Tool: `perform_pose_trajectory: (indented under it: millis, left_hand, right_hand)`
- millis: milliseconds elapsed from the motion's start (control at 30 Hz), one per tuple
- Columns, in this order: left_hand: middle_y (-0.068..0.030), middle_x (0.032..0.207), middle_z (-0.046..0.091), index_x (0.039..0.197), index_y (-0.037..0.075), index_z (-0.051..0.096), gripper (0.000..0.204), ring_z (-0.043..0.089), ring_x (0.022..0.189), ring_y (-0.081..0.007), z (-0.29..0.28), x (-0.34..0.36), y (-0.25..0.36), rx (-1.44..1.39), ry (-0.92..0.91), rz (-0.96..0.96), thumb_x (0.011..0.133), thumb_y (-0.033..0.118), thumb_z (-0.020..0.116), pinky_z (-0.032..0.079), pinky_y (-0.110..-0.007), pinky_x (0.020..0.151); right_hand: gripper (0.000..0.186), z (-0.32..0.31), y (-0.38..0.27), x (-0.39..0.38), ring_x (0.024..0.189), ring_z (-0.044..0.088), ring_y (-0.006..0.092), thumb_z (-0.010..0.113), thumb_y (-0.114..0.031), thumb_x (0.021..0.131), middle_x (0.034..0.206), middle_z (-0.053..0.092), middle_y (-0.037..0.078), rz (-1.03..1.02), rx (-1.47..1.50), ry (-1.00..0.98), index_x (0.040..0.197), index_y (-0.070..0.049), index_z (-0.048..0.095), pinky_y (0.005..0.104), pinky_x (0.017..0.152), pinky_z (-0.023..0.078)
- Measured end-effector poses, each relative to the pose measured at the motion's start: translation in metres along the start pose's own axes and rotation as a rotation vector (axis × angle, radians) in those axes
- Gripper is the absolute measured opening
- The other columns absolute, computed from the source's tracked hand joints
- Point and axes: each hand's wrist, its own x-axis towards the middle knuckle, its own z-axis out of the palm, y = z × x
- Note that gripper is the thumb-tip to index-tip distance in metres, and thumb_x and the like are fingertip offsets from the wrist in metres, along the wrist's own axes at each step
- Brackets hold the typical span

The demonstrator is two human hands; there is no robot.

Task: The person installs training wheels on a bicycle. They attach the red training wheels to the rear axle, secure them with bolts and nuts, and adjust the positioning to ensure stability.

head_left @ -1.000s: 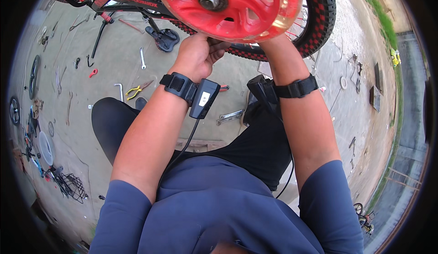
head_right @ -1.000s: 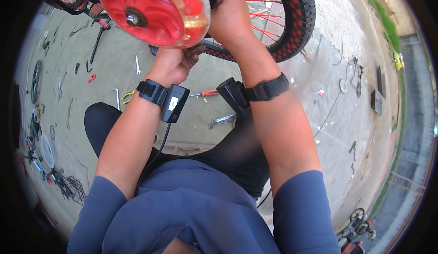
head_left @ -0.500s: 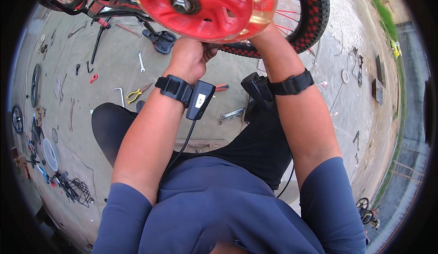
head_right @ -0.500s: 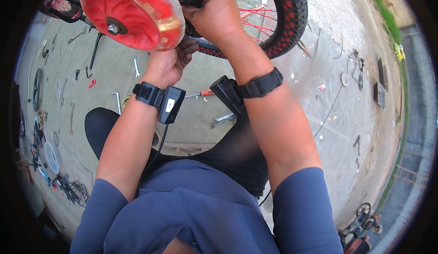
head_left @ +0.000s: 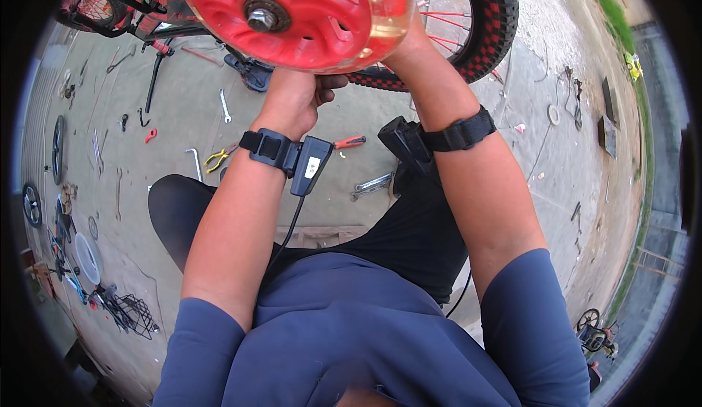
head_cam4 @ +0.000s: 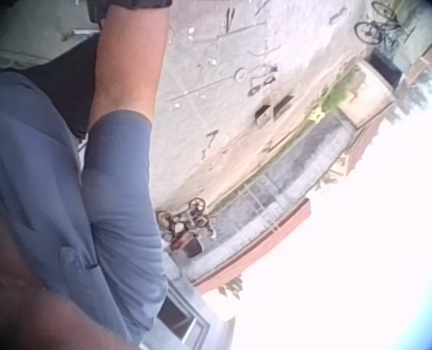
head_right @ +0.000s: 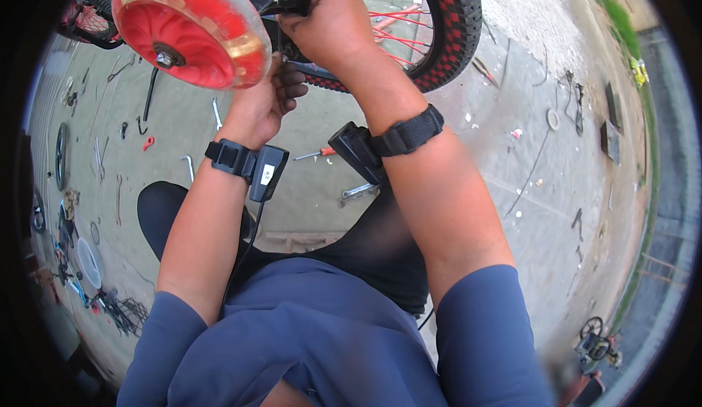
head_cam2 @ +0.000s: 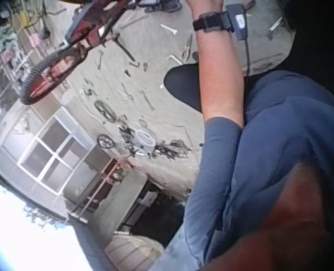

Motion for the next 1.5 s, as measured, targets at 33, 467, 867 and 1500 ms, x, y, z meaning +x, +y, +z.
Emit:
perform_pose_trajectory:
  millis: [33,467,867,1500]
  left_hand:
    - [-0.0015,0.085,0.067,0.1,0.014,0.06,0.027,0.065,0.077,-0.015,-0.004,0.0,-0.002,-0.015,0.012,-0.007,0.104,0.038,0.052,0.041,-0.027,0.06]
    - [-0.0017,0.089,0.067,0.104,0.008,0.062,0.037,0.062,0.076,-0.0121,-0.015,0.016,-0.01,-0.415,-0.054,-0.164,0.104,0.043,0.05,0.041,-0.022,0.058]
    - [-0.0019,0.086,0.068,0.101,0.012,0.061,0.021,0.067,0.075,-0.0154,-0.002,-0.002,-0.004,0.046,0.091,0.086,0.099,0.032,0.063,0.044,-0.027,0.058]
    - [0.0,0.084,0.065,0.104,0.017,0.062,0.011,0.062,0.073,-0.0156,-0.023,0.016,-0.007,-0.24,-0.102,-0.081,0.096,0.024,0.065,0.041,-0.028,0.056]
  right_hand:
    - [0.033,0.005,0.003,0.0,0.091,0.071,0.0337,0.08,-0.021,0.076,0.094,0.074,0.017,-0.009,0.03,0.0,0.102,-0.004,0.069,0.0385,0.079,0.057]
    - [0.033,0.011,0.007,0.0,0.088,0.071,0.0346,0.08,-0.024,0.075,0.091,0.073,0.017,-0.015,0.018,0.015,0.1,-0.004,0.07,0.0406,0.078,0.057]
    - [0.034,0.008,0.005,-0.001,0.089,0.07,0.0362,0.08,-0.022,0.074,0.091,0.073,0.018,0.008,0.031,-0.001,0.101,-0.003,0.069,0.0409,0.077,0.057]
    - [0.03,0.007,-0.003,0.0,0.088,0.072,0.0332,0.077,-0.016,0.079,0.094,0.073,0.018,0.059,0.1,-0.024,0.102,0.0,0.068,0.0383,0.076,0.055]
